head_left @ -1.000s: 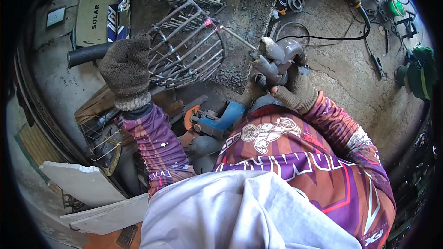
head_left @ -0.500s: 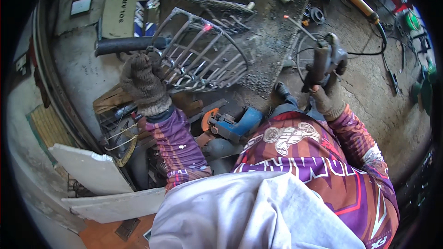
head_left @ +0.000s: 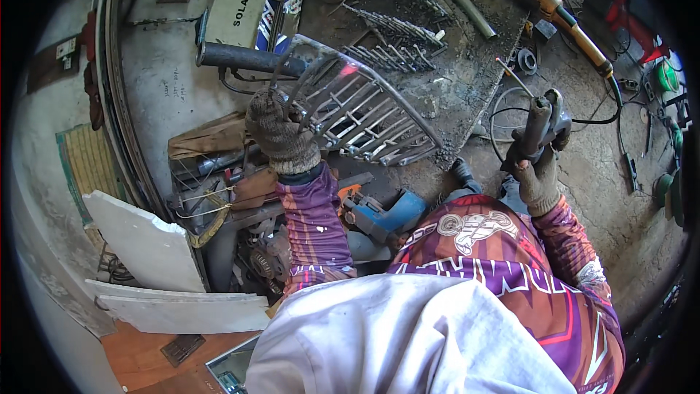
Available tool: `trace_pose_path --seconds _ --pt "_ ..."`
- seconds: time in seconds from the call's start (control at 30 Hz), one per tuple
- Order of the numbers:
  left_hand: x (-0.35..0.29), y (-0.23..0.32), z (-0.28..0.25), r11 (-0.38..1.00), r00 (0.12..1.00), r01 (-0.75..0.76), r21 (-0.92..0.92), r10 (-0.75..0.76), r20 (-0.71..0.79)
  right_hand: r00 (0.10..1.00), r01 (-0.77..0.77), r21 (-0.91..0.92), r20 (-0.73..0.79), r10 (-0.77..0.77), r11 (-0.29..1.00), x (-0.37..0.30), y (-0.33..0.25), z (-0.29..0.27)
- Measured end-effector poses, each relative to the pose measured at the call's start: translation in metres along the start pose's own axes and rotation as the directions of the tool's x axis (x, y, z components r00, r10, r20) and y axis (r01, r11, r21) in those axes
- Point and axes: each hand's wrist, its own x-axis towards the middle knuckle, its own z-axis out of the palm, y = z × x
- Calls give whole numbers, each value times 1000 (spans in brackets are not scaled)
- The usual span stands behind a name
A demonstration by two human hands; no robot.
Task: The person welds a curved metal frame using a welding rod and a hand-held electrode holder, turning the object over to reach different sections before adjusting the settings on a welding machine.
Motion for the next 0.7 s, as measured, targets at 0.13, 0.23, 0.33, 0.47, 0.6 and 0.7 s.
trace_pose_path --seconds 0.13,0.23,0.33,0.47,0.6,0.7 --pt "-25 -14 11 996 987 87 -19 -84 136 997 17 38 -82 -13 999 -1 4 6" --pt "-18 -9 10 996 993 78 -52 -73 94 996 6 46 -88 -2 999 -1 3 4" --pt "-2 5 3 994 989 93 -52 -86 118 1000 -10 2 -4 10 1000 -1 5 -1" --pt "8 9 -2 981 986 98 -166 -73 153 1000 2 -1 -10 -2 1000 -2 8 0" --pt "37 37 -22 467 728 685 -560 -459 509 1000 -11 -41 3 11 999 -2 8 1" --pt "42 44 -20 -52 510 786 -616 -509 693 995 -75 -85 53 80 994 -7 8 -5"
